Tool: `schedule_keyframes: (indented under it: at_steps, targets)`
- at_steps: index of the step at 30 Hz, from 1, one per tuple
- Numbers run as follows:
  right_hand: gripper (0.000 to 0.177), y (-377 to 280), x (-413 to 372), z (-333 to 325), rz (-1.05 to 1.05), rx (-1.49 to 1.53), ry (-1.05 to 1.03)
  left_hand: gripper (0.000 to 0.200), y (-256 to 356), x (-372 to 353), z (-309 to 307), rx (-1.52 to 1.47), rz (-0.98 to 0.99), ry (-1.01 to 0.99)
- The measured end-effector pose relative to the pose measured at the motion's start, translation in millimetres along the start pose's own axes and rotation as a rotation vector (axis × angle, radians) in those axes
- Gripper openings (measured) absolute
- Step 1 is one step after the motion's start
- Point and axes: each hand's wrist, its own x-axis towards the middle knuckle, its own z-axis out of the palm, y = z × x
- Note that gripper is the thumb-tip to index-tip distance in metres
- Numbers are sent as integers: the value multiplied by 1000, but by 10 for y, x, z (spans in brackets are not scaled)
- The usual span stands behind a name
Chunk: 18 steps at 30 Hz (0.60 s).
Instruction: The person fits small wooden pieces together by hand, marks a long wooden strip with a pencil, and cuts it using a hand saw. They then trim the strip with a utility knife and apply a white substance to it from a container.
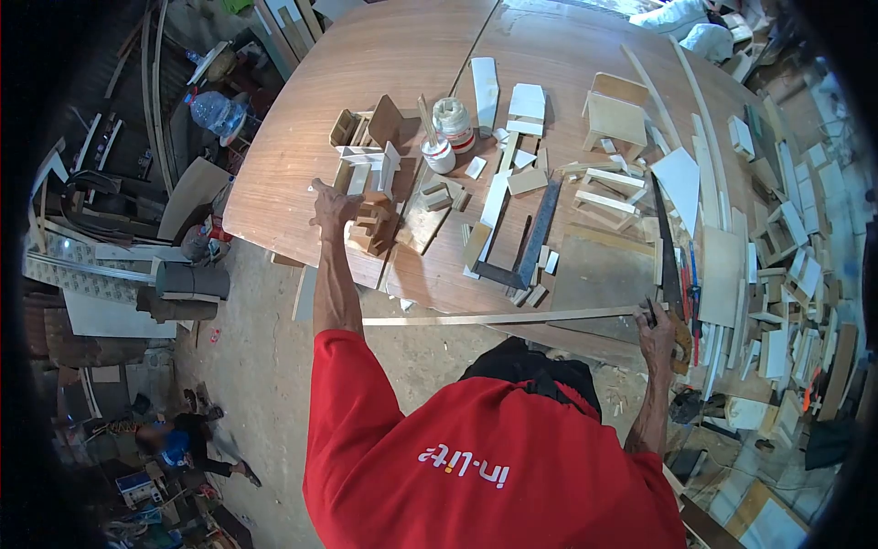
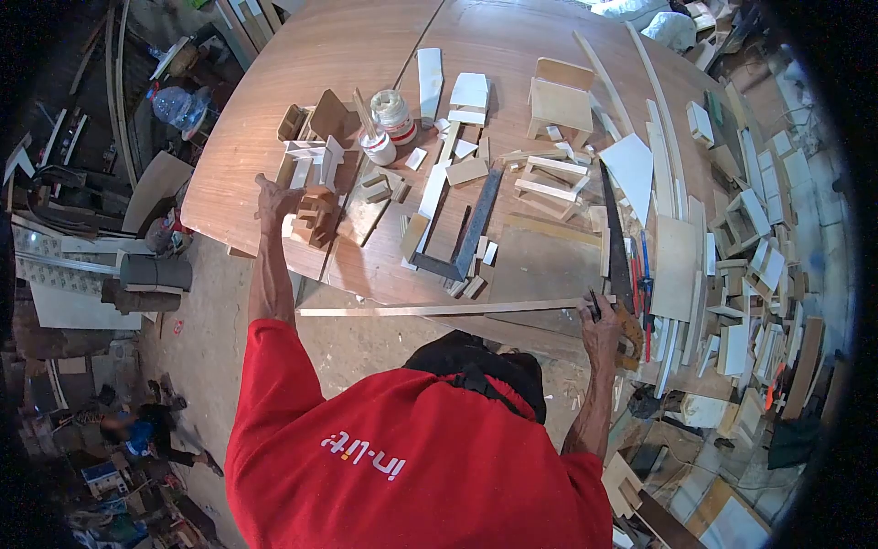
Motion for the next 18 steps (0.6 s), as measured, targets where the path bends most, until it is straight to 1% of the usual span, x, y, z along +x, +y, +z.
schedule_keyframes:
  at_steps: [3,5,9,12,14,15,17,18]
  targets:
    - [27,45,11,9,21,-9,-10,94,40,-5,-23,63,33,47]
    - [27,68,11,24,11,10,7,82,96,-27,-87,-53,-59,-46]
    - [28,66,13,22,30,8,-8,81,55,61,-87,-93,-39,-83]
    - [28,44,-1,16,19,17,9,86,-7,124,-79,-46,-33,-93]
    - [28,131,23,37,-5,7,9,104,-237,263,16,79,132,21]
    - [28,128,18,46,-2,7,7,104,-371,326,41,82,132,19]
    - [25,111,13,58,-16,50,20,104,-578,413,56,73,256,-7]
    - [25,102,11,54,-15,50,16,104,-527,320,-18,76,253,-7]
